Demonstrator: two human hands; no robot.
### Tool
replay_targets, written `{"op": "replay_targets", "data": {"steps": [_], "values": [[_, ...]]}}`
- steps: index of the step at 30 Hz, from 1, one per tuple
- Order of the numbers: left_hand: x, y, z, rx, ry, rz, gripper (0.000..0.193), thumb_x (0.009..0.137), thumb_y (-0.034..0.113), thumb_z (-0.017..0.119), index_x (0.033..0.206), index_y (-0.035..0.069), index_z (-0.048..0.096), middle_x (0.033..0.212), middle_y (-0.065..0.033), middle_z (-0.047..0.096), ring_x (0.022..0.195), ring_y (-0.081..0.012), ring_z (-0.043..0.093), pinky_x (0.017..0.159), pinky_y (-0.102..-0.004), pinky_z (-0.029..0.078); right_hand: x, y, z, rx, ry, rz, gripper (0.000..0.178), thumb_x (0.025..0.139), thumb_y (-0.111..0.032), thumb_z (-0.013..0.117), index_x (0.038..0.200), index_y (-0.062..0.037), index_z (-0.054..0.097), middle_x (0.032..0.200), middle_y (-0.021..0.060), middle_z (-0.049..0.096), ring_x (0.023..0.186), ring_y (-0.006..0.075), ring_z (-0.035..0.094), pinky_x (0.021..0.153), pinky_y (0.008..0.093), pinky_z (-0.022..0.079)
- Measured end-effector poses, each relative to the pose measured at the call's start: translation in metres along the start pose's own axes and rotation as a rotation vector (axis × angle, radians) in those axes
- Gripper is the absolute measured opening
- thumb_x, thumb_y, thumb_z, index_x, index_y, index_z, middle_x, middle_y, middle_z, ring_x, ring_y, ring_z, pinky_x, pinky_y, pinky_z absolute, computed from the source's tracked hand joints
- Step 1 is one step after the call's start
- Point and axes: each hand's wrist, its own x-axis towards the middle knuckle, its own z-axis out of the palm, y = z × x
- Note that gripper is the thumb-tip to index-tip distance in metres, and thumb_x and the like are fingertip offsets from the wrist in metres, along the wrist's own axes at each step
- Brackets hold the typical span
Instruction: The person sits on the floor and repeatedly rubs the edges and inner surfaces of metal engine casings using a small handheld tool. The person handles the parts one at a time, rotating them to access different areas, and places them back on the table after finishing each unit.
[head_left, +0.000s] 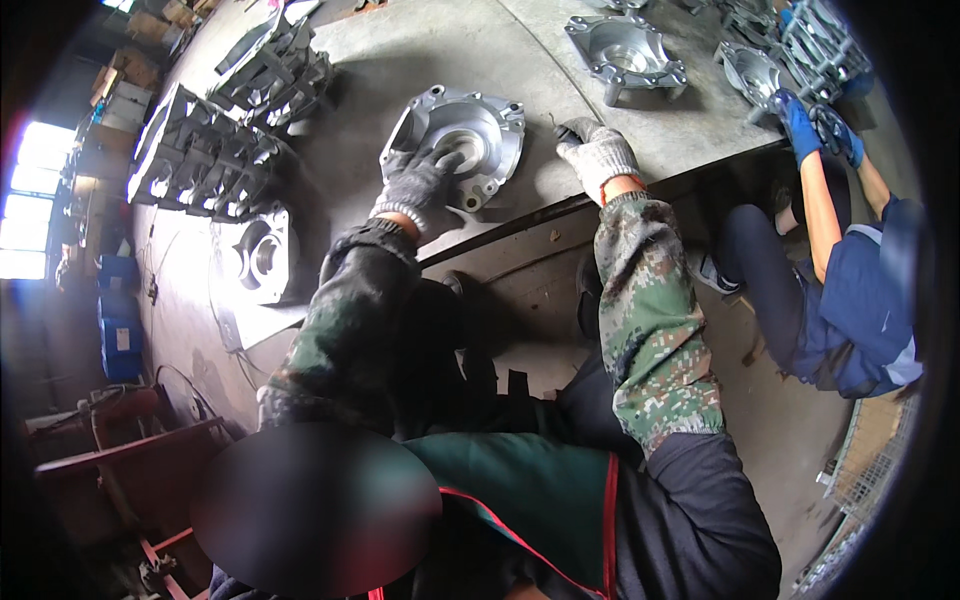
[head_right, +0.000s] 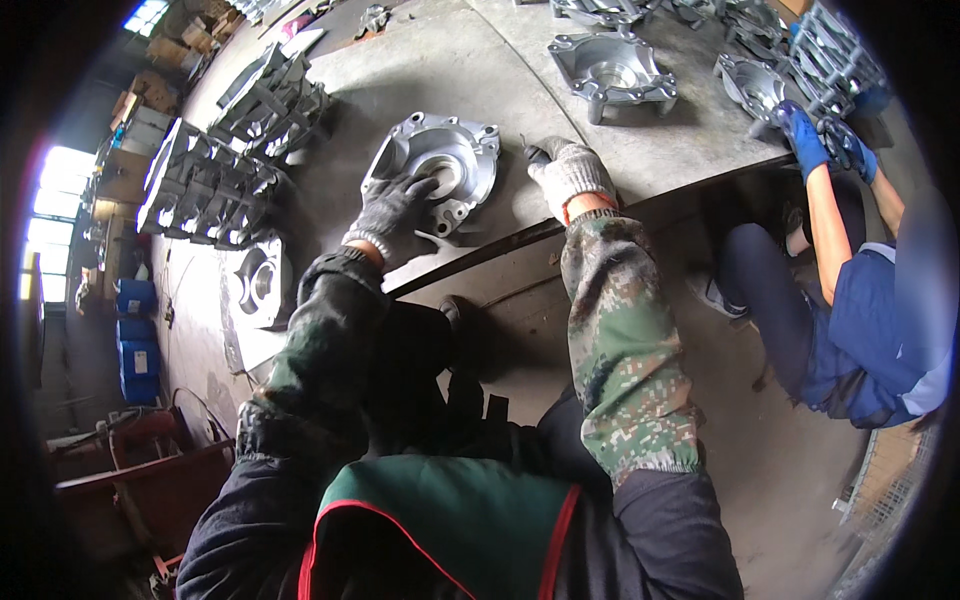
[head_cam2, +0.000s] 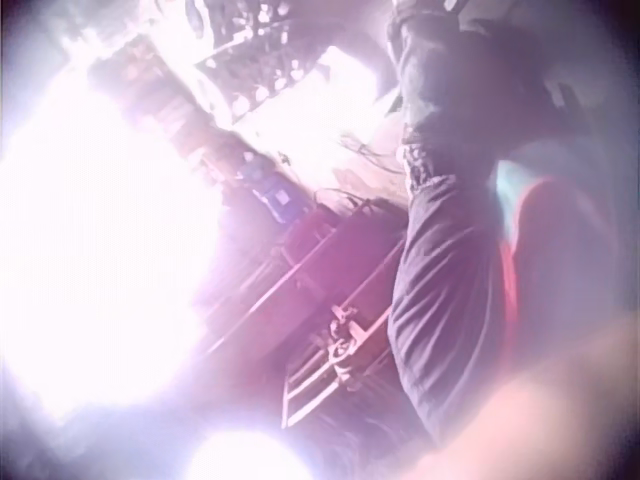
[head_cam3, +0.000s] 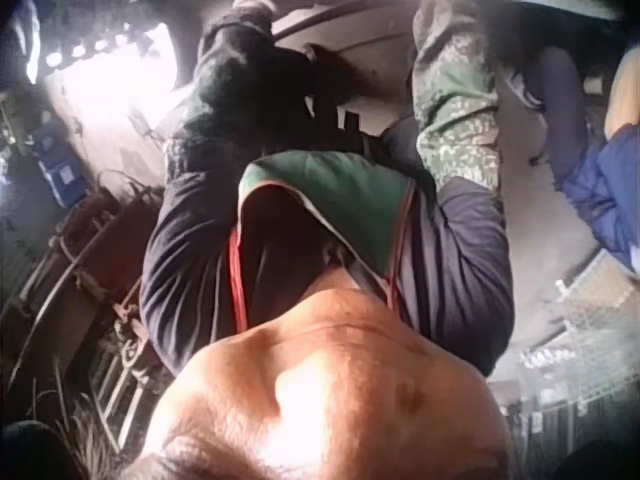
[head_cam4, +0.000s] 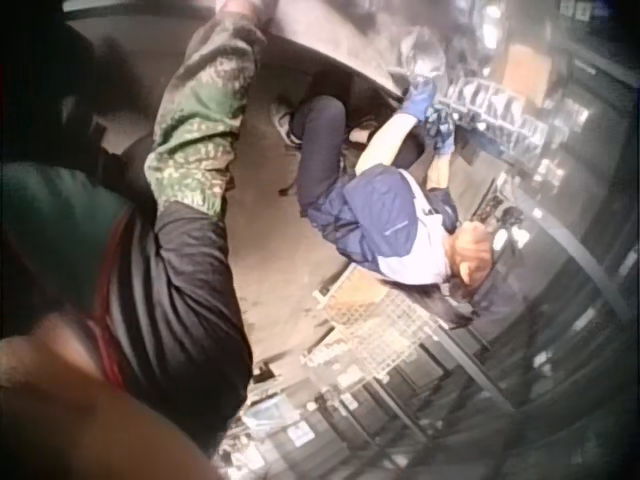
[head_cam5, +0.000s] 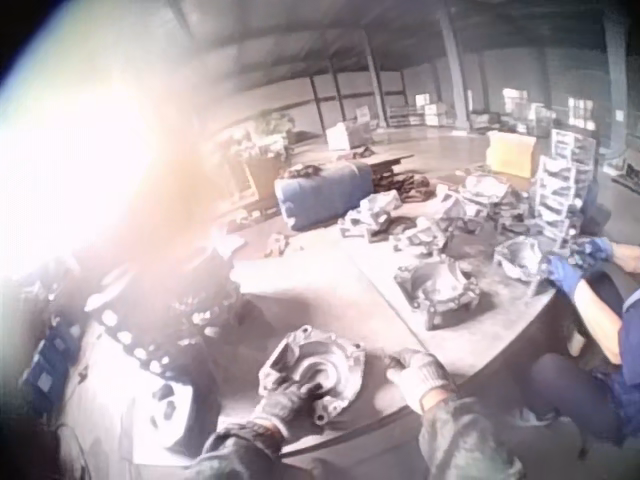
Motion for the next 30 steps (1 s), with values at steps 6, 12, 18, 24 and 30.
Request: {"op": "replay_targets", "data": {"steps": [6, 12, 18, 24, 30], "values": [[0.0, 0.019, 0.026, 0.04, 0.01, -0.12, 0.07, 0.064, 0.05, 0.082, 0.123, 0.02, 0.06, 0.11, -0.0103, 0.067, 0.113, -0.0302, 0.058, 0.104, -0.0447, 0.036, -0.021, -0.014, 0.009, -0.059, 0.005, -0.044, 0.038, 0.087, -0.032, 0.065, 0.122, -0.0188, 0.064, 0.118, 0.0152, 0.065, 0.108, 0.0353, 0.062, 0.092, 0.0449, 0.05], [0.014, 0.061, 0.024, 0.073, -0.02, -0.143, 0.054, 0.071, 0.048, 0.077, 0.108, 0.011, 0.067, 0.105, -0.0081, 0.07, 0.108, -0.0245, 0.062, 0.09, -0.041, 0.044, -0.029, -0.035, 0.011, -0.664, 0.045, 0.096, 0.031, 0.092, -0.033, 0.057, 0.116, -0.0151, 0.064, 0.121, 0.0132, 0.064, 0.113, 0.0351, 0.061, 0.092, 0.0462, 0.052], [0.006, 0.062, 0.036, 0.023, 0.041, -0.204, 0.057, 0.068, 0.05, 0.08, 0.106, 0.01, 0.068, 0.102, -0.0083, 0.07, 0.106, -0.0254, 0.062, 0.087, -0.0407, 0.046, -0.021, -0.031, 0.023, -0.756, 0.094, -0.019, 0.028, 0.087, -0.03, 0.061, 0.109, -0.0153, 0.069, 0.108, 0.0175, 0.067, 0.102, 0.0373, 0.064, 0.085, 0.0474, 0.054], [0.015, 0.072, 0.034, -0.003, 0.056, -0.158, 0.026, 0.081, 0.029, 0.069, 0.097, 0.01, 0.073, 0.104, -0.0086, 0.07, 0.107, -0.0234, 0.063, 0.082, -0.0378, 0.05, -0.033, -0.045, -0.001, -0.861, 0.12, 0.022, 0.032, 0.085, -0.03, 0.061, 0.115, -0.0189, 0.067, 0.108, 0.0158, 0.068, 0.103, 0.0365, 0.065, 0.086, 0.048, 0.053], [0.006, 0.057, 0.037, 0.041, -0.036, -0.188, 0.044, 0.078, 0.04, 0.072, 0.11, 0.009, 0.068, 0.108, -0.0112, 0.069, 0.108, -0.0288, 0.062, 0.084, -0.0441, 0.051, -0.024, -0.049, 0.022, -0.916, 0.157, -0.007, 0.033, 0.089, -0.028, 0.054, 0.119, -0.0207, 0.065, 0.111, 0.0149, 0.067, 0.103, 0.0353, 0.065, 0.087, 0.0485, 0.053]]}}
